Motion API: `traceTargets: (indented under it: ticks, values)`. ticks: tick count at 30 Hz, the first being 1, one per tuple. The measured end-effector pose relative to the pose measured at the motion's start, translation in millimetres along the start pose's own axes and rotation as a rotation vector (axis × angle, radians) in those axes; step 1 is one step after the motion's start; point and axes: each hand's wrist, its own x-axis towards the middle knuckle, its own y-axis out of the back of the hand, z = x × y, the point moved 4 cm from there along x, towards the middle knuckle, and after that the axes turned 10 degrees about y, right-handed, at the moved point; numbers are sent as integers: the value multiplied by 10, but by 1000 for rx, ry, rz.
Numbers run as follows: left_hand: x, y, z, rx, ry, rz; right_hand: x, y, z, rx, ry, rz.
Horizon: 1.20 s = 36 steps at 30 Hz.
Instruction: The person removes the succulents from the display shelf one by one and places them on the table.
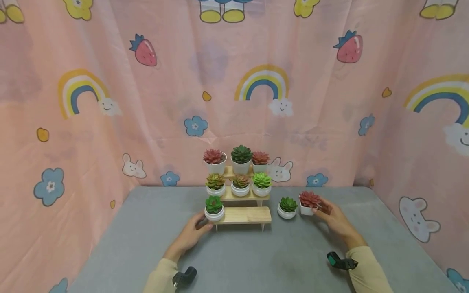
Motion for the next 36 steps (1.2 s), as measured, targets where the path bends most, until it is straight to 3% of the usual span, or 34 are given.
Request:
traceTargets:
  ticks: [13,26,36]
  values:
    - [11,17,-22,11,-3,8,36,-46,36,12,15,-11]
    - [0,-5,-3,2,-22,-9,0,-63,93,-5,-9,-74]
    - [8,-2,-15,-2,16,7,-42,-15,126,94,51,-99]
